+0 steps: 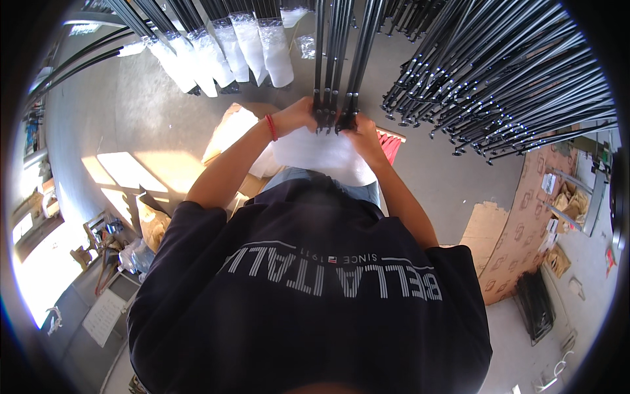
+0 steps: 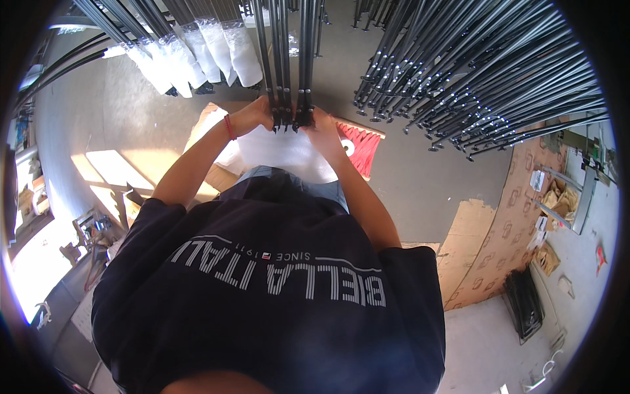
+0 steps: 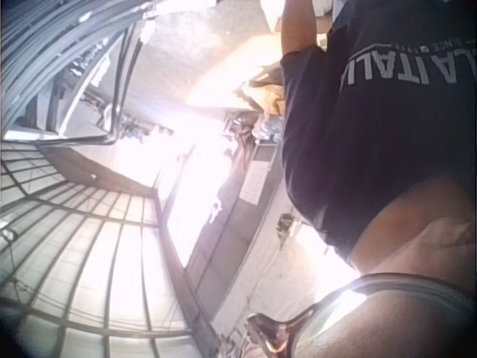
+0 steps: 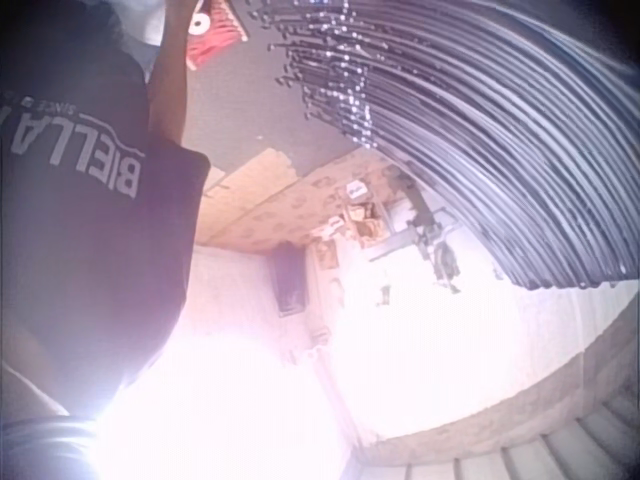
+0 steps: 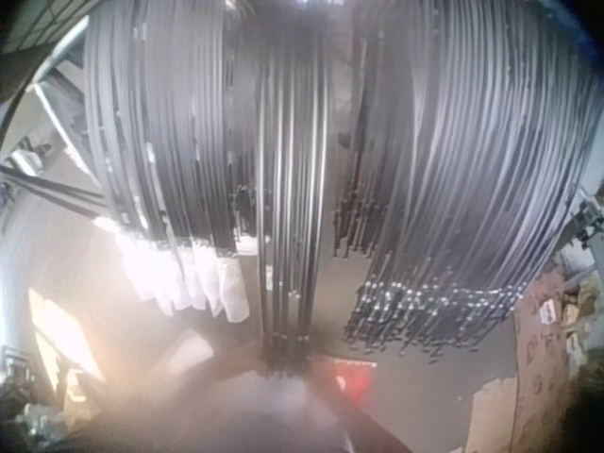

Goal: The person wraps foam padding around the ends of metal rods using a roll of thin plastic film.

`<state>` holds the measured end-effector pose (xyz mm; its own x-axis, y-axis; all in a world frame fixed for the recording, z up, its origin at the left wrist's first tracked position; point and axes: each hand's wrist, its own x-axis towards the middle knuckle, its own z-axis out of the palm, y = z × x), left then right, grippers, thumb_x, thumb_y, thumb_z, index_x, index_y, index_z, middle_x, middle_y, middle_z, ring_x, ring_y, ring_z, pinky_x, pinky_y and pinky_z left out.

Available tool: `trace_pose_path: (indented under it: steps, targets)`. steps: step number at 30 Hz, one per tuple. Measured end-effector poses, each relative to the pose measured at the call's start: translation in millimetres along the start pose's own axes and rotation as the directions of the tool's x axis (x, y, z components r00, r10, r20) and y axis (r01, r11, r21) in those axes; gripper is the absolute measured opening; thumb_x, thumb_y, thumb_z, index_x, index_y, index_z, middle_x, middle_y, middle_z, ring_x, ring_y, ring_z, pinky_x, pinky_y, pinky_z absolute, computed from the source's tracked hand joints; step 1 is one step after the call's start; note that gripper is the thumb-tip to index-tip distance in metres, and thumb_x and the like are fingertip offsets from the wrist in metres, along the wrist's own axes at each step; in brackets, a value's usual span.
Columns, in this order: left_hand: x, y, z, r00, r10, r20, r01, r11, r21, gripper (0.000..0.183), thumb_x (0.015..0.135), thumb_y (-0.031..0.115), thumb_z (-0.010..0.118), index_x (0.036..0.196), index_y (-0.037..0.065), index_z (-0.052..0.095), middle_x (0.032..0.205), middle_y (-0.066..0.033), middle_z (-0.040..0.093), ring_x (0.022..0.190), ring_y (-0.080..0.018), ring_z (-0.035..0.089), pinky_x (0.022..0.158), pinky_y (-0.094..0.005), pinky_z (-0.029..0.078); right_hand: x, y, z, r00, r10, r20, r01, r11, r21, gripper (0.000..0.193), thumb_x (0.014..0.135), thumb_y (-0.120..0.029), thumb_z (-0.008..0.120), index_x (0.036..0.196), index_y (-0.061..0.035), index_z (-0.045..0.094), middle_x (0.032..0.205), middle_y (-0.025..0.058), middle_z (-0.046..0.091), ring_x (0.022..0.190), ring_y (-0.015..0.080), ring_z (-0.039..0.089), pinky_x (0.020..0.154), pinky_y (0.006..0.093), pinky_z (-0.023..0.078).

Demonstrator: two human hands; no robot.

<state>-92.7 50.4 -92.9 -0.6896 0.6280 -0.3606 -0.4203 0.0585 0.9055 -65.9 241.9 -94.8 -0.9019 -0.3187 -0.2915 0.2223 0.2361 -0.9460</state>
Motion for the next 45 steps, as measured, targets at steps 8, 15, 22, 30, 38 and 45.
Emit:
trace_pose_path:
  steps: [8, 15, 22, 30, 38, 45]
  targets:
    - [-5, -7, 0, 0.999, -0.008, -0.051, 0.005, 0.998, -0.065, 0.05, 0.05, 0.0, 0.052, 0.1, 0.003, 0.054, 0.091, -0.0027, 0.056, 0.083, -0.0102, 0.05, 0.064, -0.0186, 0.039, 7, 14, -3, 0.984, -0.165, 0.072, 0.179, 0.947, -0.266, 0.029, 0.068, 0.004, 0.059, 0.096, -0.0009, 0.054, 0.079, 0.0134, 0.059, 0.078, 0.0264, 0.058, 0.069, 0.0339, 0.044]
    - [-6, 6, 1, 0.999, -0.016, -0.05, 0.012, 0.997, -0.071, 0.047, 0.052, 0.001, 0.048, 0.099, 0.003, 0.053, 0.09, -0.0031, 0.056, 0.082, -0.0099, 0.051, 0.061, -0.0183, 0.039, 8, 36, 4, 0.988, -0.154, 0.029, 0.155, 0.928, -0.338, 0.023, 0.068, 0.0, 0.058, 0.09, -0.0011, 0.053, 0.079, 0.0191, 0.057, 0.08, 0.0374, 0.054, 0.068, 0.0412, 0.042]
    - [-9, 11, -2, 0.998, -0.043, -0.034, 0.042, 0.999, -0.022, 0.047, 0.051, -0.001, 0.044, 0.097, 0.002, 0.053, 0.088, -0.003, 0.056, 0.08, -0.0094, 0.05, 0.06, -0.0183, 0.039, 6, 21, 9, 0.987, -0.16, 0.028, 0.161, 0.934, -0.319, 0.023, 0.067, 0.0, 0.058, 0.09, -0.0012, 0.053, 0.08, 0.0208, 0.057, 0.08, 0.0383, 0.054, 0.068, 0.0426, 0.042]
    - [-9, 6, -5, 0.998, -0.043, -0.052, 0.044, 0.999, 0.01, 0.05, 0.05, -0.003, 0.045, 0.098, 0.004, 0.053, 0.09, -0.0029, 0.055, 0.082, -0.0099, 0.049, 0.063, -0.0191, 0.039, 10, 15, 5, 0.989, -0.12, 0.089, 0.143, 0.933, -0.332, 0.024, 0.069, -0.003, 0.059, 0.092, -0.0004, 0.053, 0.083, 0.02, 0.057, 0.081, 0.0371, 0.054, 0.069, 0.0406, 0.042]
    - [-7, 5, -12, 0.988, -0.089, 0.127, 0.072, 0.989, 0.132, 0.065, 0.044, -0.012, 0.043, 0.106, 0.006, 0.047, 0.102, -0.0054, 0.05, 0.104, -0.0166, 0.045, 0.093, -0.0261, 0.031, 20, 20, -23, 0.944, -0.121, 0.306, 0.218, 0.927, -0.307, 0.016, 0.074, -0.008, 0.057, 0.088, 0.0, 0.056, 0.083, 0.0156, 0.054, 0.078, 0.0323, 0.055, 0.068, 0.0376, 0.043]
    - [-7, 12, -6, 0.987, 0.047, 0.155, -0.053, 0.998, 0.039, 0.078, 0.048, -0.014, 0.041, 0.123, 0.005, 0.03, 0.116, -0.0076, 0.042, 0.114, -0.0183, 0.039, 0.101, -0.0322, 0.025, 0, 27, -16, 0.929, -0.366, 0.053, 0.333, 0.766, -0.549, 0.008, 0.074, -0.006, 0.052, 0.073, -0.0015, 0.058, 0.074, 0.012, 0.052, 0.071, 0.0308, 0.054, 0.063, 0.0385, 0.044]
